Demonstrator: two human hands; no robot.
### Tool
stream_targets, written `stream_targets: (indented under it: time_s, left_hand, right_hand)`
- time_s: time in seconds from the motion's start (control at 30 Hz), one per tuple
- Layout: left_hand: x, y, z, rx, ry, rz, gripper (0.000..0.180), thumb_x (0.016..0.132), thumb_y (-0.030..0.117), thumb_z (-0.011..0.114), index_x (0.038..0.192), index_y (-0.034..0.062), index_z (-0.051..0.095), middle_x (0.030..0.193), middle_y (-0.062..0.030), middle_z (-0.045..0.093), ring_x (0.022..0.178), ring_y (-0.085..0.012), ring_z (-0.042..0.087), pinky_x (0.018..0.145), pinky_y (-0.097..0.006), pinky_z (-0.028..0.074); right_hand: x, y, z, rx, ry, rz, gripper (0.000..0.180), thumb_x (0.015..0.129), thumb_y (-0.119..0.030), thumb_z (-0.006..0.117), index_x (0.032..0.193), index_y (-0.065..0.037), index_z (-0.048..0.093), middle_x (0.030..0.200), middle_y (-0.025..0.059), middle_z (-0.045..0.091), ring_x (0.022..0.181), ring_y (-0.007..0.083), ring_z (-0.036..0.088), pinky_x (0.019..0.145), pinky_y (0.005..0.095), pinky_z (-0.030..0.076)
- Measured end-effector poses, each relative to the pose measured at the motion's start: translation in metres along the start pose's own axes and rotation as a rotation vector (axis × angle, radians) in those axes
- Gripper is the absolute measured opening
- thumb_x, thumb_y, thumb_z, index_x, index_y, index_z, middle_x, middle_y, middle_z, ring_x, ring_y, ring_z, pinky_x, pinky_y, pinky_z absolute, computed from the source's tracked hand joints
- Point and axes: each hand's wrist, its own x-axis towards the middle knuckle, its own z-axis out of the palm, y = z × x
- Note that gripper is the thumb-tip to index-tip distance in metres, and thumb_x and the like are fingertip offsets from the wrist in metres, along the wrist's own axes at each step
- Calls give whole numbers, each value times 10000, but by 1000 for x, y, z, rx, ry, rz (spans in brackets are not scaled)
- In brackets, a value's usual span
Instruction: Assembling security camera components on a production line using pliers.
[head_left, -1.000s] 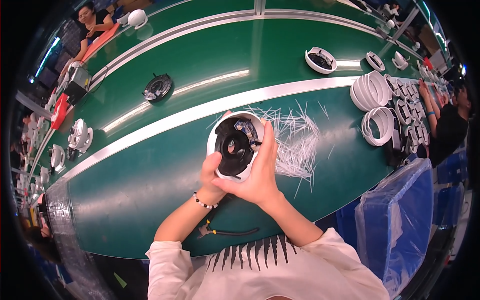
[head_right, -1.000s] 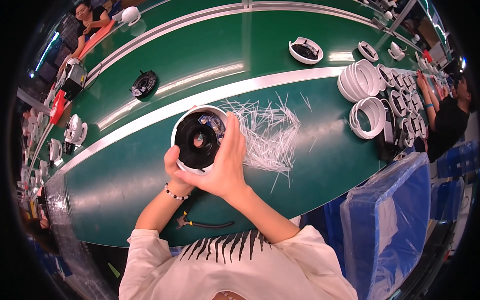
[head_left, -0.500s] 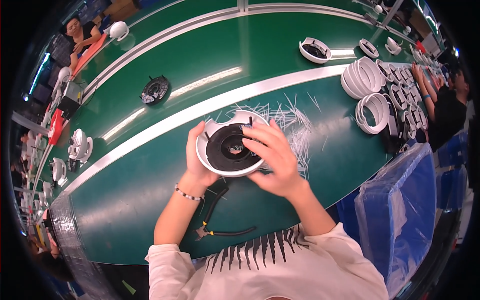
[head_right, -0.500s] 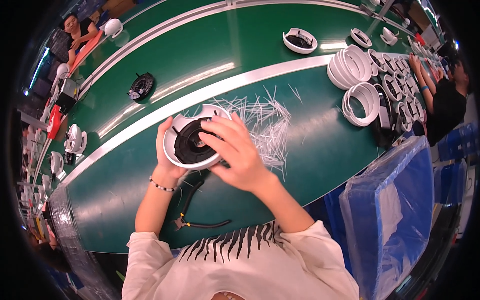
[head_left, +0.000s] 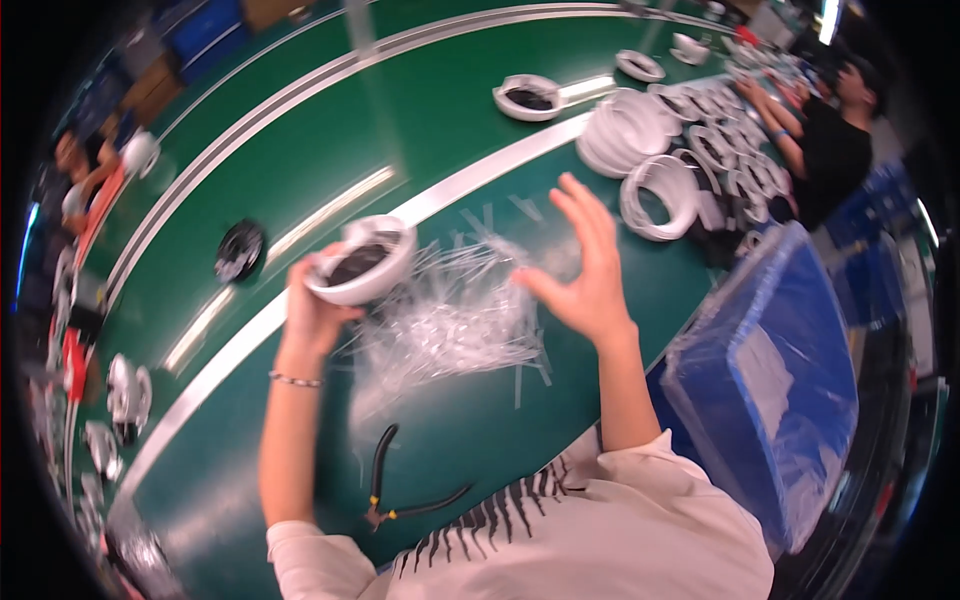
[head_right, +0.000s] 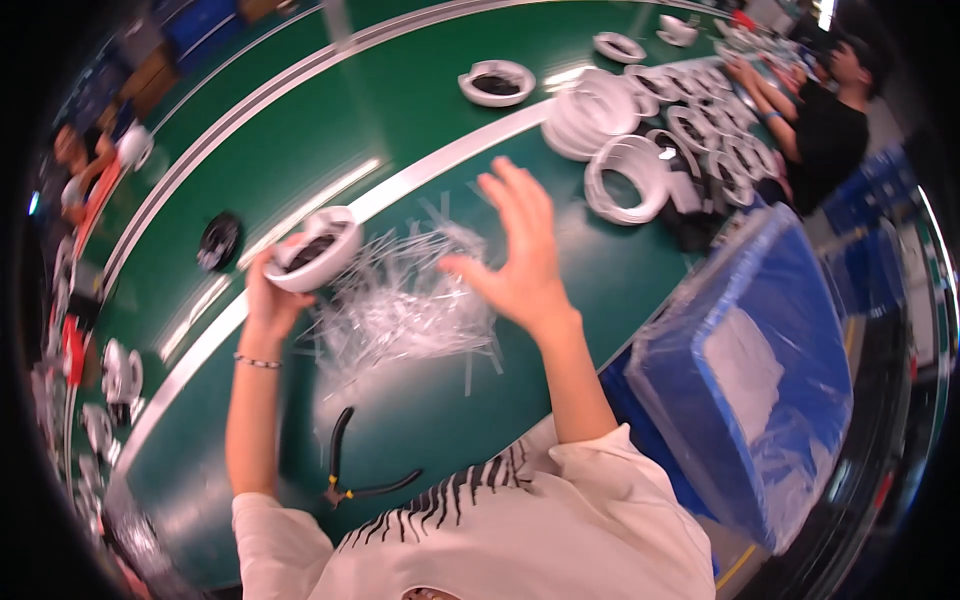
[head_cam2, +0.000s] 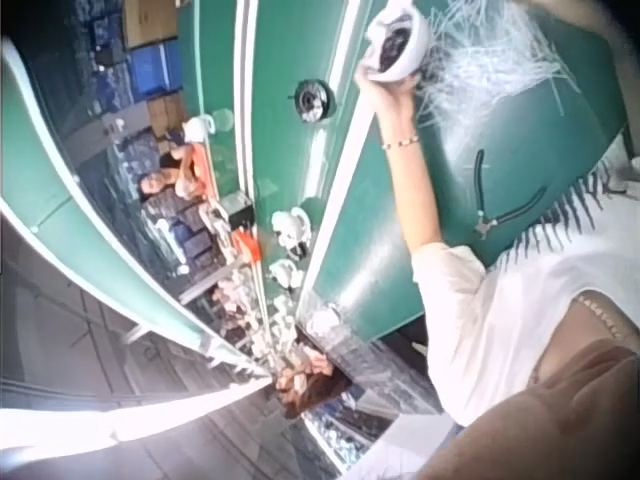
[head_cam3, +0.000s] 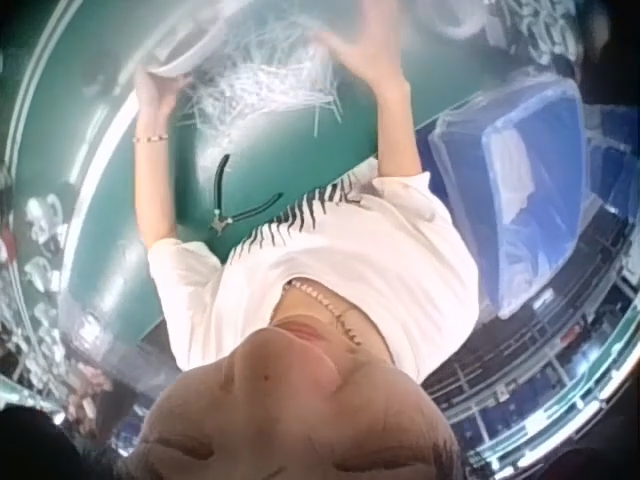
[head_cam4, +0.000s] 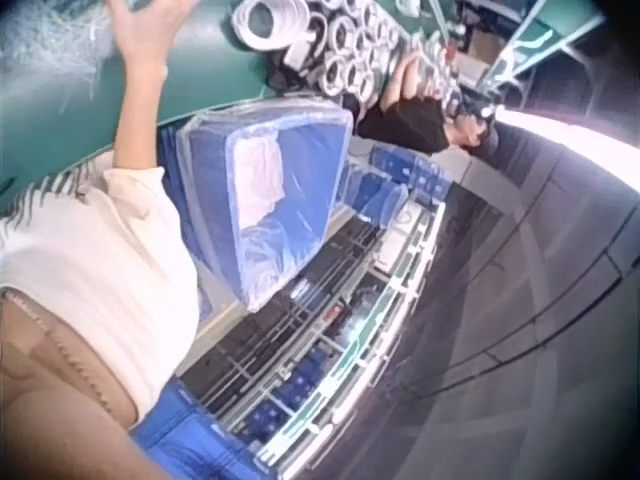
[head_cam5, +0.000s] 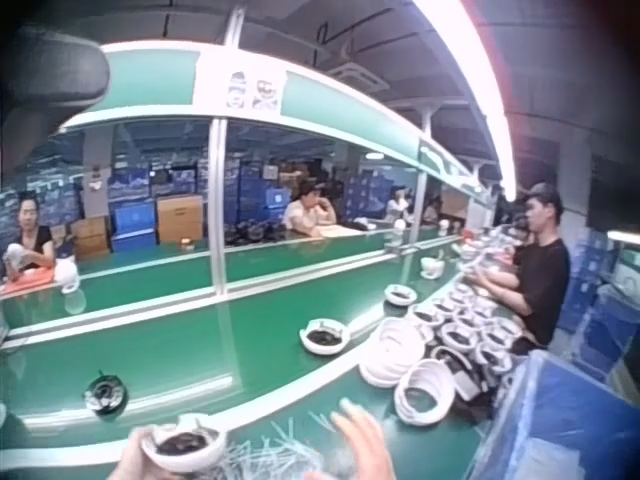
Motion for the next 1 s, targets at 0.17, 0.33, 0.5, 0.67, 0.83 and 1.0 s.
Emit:
stream_targets:
  time_s: [0.17, 0.33, 0.5, 0.67, 0.83, 1.0]
  left_hand:
    - [77, 26, -48, 108, 168, 100, 452, 843, 385, 408, 1153, 58, 372, 969, -190, 544, 747, -291, 615, 584, -361, 534]
    - [128, 33, -38, 209, 72, 184, 506, 886, 366, 391, 1245, 37, 254, 1165, -199, 416, 862, -342, 588, 673, -351, 528]
    - [118, 62, -27, 892, 438, 340, 463, 842, 400, 465, 1148, 54, 489, 929, -133, 599, 587, -203, 629, 420, -239, 476]
    - [118, 103, -92, 1715, 609, 931, 256, 759, 183, 566, 989, 70, 568, 945, -132, 602, 920, -311, 551, 757, -377, 454]
    - [99, 116, -143, 1689, 717, 413, 456, 696, 228, 653, 1096, 62, 511, 1041, -151, 571, 970, -300, 540, 821, -357, 441]
    - [98, 95, -136, 1408, 745, 459, 421, 655, 160, 686, 1034, 28, 555, 959, -159, 605, 872, -268, 591, 782, -337, 452]
  right_hand:
    - [-22, 120, -47, -563, 255, 324, 541, 646, -219, 697, 1084, 22, 491, 1193, 170, 439, 1128, 341, 360, 953, 402, 285]
    - [-24, 168, -63, -596, 159, 369, 430, 675, -220, 679, 1015, 9, 549, 1134, 158, 499, 1123, 345, 382, 968, 414, 261]
    - [23, 213, -91, -738, 231, 209, 480, 605, -26, 629, 1071, -83, 529, 1164, 133, 485, 1112, 323, 413, 957, 397, 305]
    - [53, 234, -106, -466, 140, 272, 151, 627, -28, 668, 778, -30, 657, 799, 109, 642, 741, 213, 621, 717, 278, 468]
    - [41, 226, -121, -542, 273, 362, 136, 698, -121, 656, 803, -36, 656, 686, 102, 634, 599, 161, 604, 587, 260, 466]
    - [50, 122, -121, -569, 630, 174, 114, 737, -72, 624, 847, -50, 647, 736, 67, 635, 573, 129, 580, 543, 240, 447]
